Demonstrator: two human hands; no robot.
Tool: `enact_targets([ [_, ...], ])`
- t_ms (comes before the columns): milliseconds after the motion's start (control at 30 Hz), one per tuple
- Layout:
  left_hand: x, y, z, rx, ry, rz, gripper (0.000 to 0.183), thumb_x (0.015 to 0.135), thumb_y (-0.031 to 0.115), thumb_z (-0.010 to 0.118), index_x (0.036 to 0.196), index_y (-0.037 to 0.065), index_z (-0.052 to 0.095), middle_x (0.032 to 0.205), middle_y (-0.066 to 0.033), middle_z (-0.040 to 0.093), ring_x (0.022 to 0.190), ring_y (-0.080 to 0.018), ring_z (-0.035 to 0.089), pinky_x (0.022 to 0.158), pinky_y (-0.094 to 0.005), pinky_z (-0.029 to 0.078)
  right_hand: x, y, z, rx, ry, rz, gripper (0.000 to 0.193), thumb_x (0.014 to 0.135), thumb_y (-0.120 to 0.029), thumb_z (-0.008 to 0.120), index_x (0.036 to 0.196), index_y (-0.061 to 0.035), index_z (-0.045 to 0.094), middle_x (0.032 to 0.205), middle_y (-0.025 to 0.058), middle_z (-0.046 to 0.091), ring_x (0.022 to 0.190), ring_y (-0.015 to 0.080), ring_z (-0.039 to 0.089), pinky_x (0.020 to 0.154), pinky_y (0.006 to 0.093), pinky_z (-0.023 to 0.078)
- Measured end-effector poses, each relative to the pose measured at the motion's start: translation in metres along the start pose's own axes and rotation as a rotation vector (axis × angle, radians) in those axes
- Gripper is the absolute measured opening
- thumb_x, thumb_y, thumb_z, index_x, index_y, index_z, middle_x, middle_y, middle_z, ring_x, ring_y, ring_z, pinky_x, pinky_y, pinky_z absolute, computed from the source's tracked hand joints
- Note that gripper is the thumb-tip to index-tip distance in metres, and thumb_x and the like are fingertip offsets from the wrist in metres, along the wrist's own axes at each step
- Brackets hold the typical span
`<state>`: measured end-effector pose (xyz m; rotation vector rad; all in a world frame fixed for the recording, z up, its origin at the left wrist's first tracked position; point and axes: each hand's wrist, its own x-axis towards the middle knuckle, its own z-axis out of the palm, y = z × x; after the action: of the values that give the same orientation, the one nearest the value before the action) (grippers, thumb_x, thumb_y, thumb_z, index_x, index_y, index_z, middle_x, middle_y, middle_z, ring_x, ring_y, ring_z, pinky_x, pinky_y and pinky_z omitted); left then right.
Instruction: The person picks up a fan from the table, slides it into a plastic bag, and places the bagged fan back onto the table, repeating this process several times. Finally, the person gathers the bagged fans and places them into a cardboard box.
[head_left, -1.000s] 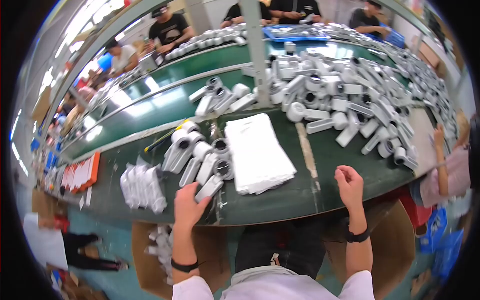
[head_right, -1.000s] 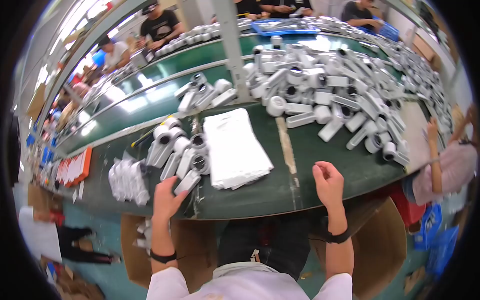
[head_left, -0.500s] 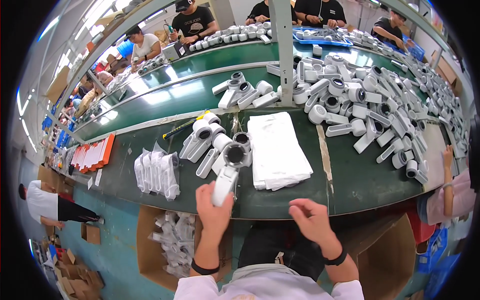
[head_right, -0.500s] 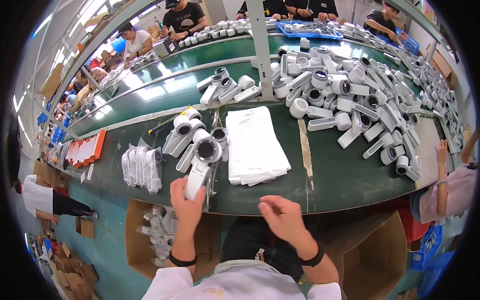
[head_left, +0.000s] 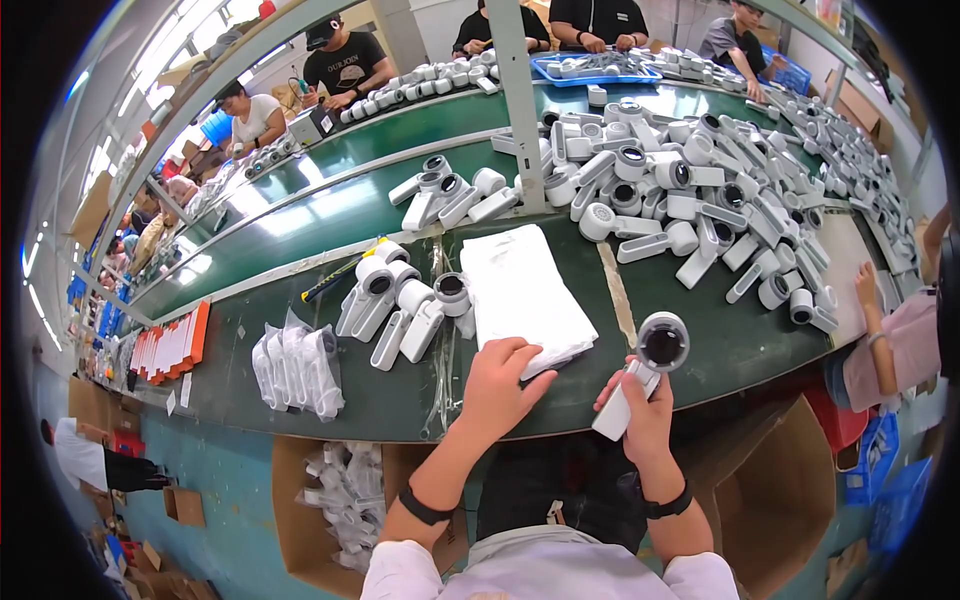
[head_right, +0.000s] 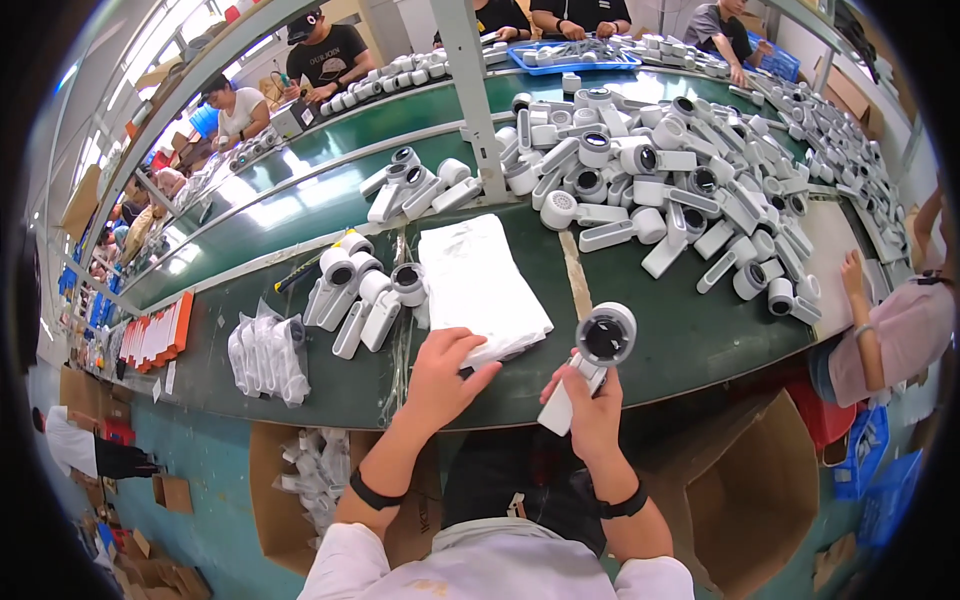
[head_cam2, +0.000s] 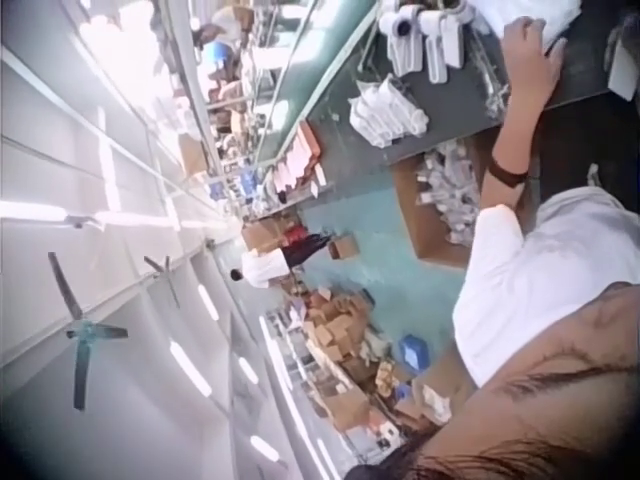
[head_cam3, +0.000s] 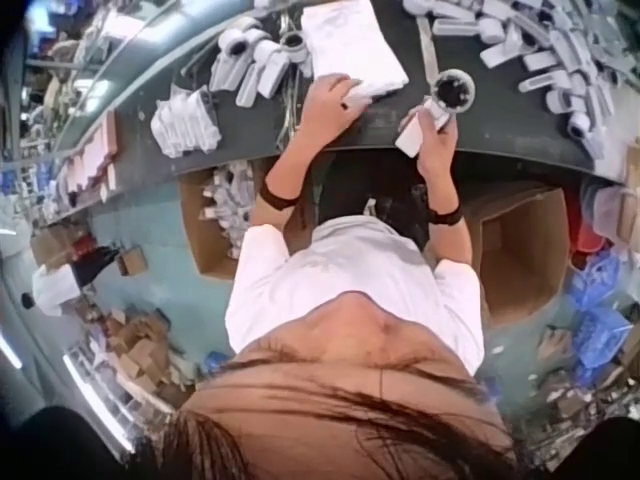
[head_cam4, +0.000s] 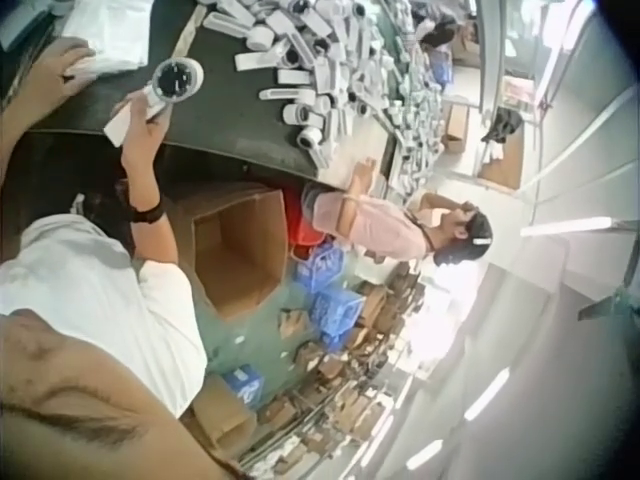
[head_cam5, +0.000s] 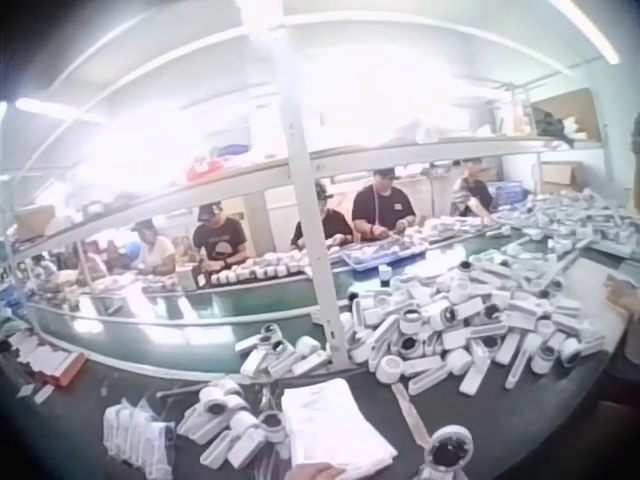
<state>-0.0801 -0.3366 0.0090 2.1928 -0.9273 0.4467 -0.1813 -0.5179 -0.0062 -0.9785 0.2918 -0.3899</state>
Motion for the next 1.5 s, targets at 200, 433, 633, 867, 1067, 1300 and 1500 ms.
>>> enact_targets([
  [200,0.009,-0.022,0.023,0.216,-0.222,-0.07,0.015,0.078,0.015,0.072,0.091,0.006,0.07,0.086,-0.0067,0.065,0.084,-0.0275,0.061,0.074,-0.038,0.049,-0.006,0.012,-0.015,-0.17,-0.023,0.083,0.017,0.092,-0.009,0.059,0.107,-0.0044,0.051,0.08,0.0046,0.06,0.062,0.0134,0.061,0.054,0.0282,0.05],
  [433,0.018,-0.019,0.019,-0.15,-0.163,-0.283,0.012,0.081,0.012,0.07,0.089,0.003,0.069,0.078,-0.0082,0.065,0.071,-0.02,0.061,0.065,-0.031,0.049,0.0,0.015,-0.008,-0.206,-0.075,0.067,0.02,0.09,-0.008,0.062,0.107,-0.0041,0.051,0.079,0.0043,0.06,0.062,0.0128,0.06,0.055,0.0284,0.05],
  [633,0.025,-0.02,0.007,-0.332,-0.121,-0.431,0.014,0.082,0.011,0.07,0.093,0.002,0.068,0.074,-0.0066,0.063,0.064,-0.014,0.058,0.058,-0.0253,0.047,0.013,0.018,0.011,-0.214,-0.085,0.046,0.032,0.085,-0.005,0.068,0.111,-0.0041,0.049,0.079,0.0026,0.058,0.06,0.0114,0.058,0.054,0.0274,0.049],
  [867,0.022,-0.003,0.012,0.051,-0.208,-0.123,0.023,0.08,0.02,0.073,0.097,0.005,0.069,0.097,-0.0094,0.065,0.094,-0.0271,0.06,0.081,-0.0367,0.049,0.022,0.036,0.013,-0.157,0.076,0.09,0.034,0.085,-0.006,0.068,0.112,-0.0023,0.047,0.079,0.0023,0.057,0.057,0.009,0.055,0.051,0.0252,0.045],
  [1067,0.026,-0.021,0.021,0.128,-0.184,-0.084,0.018,0.078,0.018,0.073,0.092,0.007,0.071,0.089,-0.0092,0.066,0.084,-0.0267,0.062,0.075,-0.0347,0.05,0.016,0.031,0.01,-0.163,0.125,0.086,0.032,0.085,-0.005,0.066,0.111,-0.0022,0.047,0.081,0.0033,0.057,0.057,0.0102,0.056,0.051,0.0257,0.046],
  [1300,0.027,-0.011,0.021,-0.563,-0.094,-0.579,0.016,0.086,0.013,0.069,0.093,-0.001,0.069,0.077,-0.002,0.066,0.067,-0.0078,0.058,0.062,-0.0225,0.047,0.022,0.028,0.021,-0.243,0.061,0.069,0.033,0.085,-0.004,0.065,0.113,-0.0028,0.047,0.079,0.0031,0.058,0.057,0.01,0.057,0.05,0.0264,0.048],
  [1500,0.028,-0.004,0.025,-0.656,-0.01,-0.676,0.016,0.089,0.014,0.068,0.093,-0.002,0.068,0.074,0.0008,0.063,0.065,-0.0043,0.055,0.059,-0.0206,0.044,0.028,0.027,0.032,-0.195,0.073,-0.036,0.034,0.083,-0.002,0.067,0.111,-0.0024,0.048,0.085,0.0041,0.061,0.06,0.0096,0.058,0.052,0.025,0.048],
])
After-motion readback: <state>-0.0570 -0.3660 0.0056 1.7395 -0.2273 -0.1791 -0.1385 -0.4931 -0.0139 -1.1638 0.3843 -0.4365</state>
